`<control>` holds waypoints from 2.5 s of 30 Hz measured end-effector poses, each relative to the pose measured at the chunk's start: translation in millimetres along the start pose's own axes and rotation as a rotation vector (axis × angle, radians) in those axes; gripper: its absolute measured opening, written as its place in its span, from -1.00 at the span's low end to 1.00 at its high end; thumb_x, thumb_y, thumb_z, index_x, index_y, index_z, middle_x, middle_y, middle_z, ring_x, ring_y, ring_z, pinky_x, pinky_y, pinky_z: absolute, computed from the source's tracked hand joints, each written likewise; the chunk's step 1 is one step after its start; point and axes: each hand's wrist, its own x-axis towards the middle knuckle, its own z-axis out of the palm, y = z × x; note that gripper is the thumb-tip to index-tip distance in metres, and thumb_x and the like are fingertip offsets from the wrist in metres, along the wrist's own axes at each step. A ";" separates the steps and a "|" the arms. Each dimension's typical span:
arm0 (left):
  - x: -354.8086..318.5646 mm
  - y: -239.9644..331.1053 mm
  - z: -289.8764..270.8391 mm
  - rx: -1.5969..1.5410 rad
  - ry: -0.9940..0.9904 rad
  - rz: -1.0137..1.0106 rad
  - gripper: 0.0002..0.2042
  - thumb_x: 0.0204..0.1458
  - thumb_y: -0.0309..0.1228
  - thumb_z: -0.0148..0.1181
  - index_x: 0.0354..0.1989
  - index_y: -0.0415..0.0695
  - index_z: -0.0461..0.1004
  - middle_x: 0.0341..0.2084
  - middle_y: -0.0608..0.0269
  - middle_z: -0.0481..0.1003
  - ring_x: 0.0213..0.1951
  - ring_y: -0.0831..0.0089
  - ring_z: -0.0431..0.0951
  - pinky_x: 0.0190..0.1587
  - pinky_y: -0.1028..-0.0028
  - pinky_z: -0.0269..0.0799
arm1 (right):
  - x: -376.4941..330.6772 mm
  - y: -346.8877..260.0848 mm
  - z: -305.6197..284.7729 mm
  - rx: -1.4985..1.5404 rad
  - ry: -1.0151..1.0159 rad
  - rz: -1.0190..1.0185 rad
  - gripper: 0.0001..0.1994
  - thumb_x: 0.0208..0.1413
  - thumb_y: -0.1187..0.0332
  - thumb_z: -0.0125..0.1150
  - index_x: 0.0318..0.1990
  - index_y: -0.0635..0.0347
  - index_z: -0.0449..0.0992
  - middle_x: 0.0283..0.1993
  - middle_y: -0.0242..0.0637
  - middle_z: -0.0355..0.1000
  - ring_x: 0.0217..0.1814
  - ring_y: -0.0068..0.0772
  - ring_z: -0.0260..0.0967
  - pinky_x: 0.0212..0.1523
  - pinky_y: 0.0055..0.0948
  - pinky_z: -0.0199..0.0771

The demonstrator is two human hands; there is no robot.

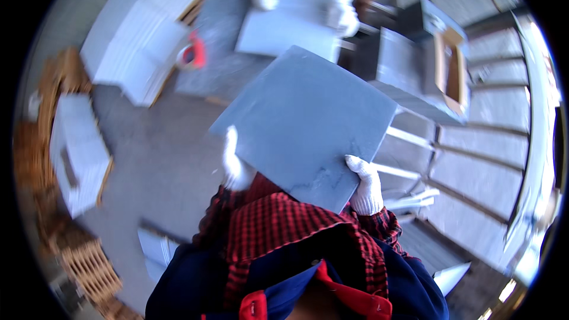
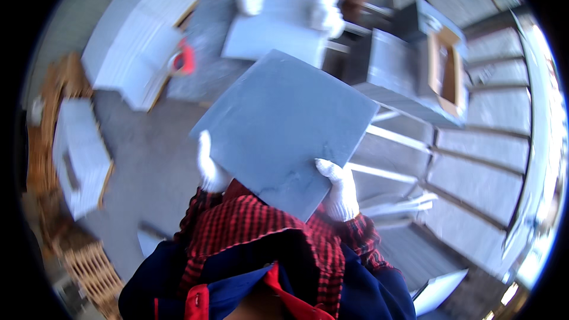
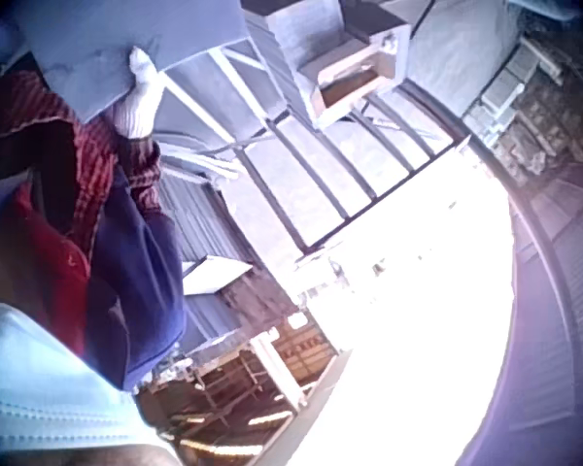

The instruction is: The person places gray rectangular panels into cardboard boxes, inserts white foam sheets for protection, and seals the boxes with tape. The person repeats this process for multiple units, stacking the sealed boxes on a wooden pallet.

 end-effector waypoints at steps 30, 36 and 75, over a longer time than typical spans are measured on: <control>40.9 66.8 -4.8 -0.131 0.483 0.495 -0.46 0.15 -0.02 0.23 0.14 -0.18 0.43 0.06 0.07 0.49 0.07 0.15 0.48 0.15 0.15 0.38 | 132.5 40.7 -12.3 -0.475 -0.140 0.369 -0.46 0.34 -0.04 0.02 0.16 0.27 0.44 0.03 -0.14 0.52 -0.04 -0.37 0.54 -0.06 -0.37 0.56; 88.0 72.6 19.8 0.136 0.392 0.602 -0.49 0.06 -0.20 0.34 0.15 -0.17 0.43 0.04 0.13 0.47 0.09 0.17 0.43 0.21 0.15 0.30 | 139.9 64.1 9.4 -0.134 -0.021 0.181 -0.38 0.34 -0.08 0.01 0.32 0.25 0.33 0.19 -0.19 0.43 0.22 -0.33 0.38 0.10 -0.28 0.48; 50.4 57.3 -16.6 -0.144 0.338 0.742 -0.38 0.32 0.12 -0.12 0.30 -0.17 0.26 0.19 0.23 0.35 0.19 0.28 0.35 0.29 0.31 0.21 | 371.6 146.1 163.2 -1.532 -1.017 -0.519 -0.34 0.38 -0.11 -0.24 0.40 0.22 0.20 0.48 0.04 0.09 0.57 -0.03 -0.09 0.53 -0.25 -0.16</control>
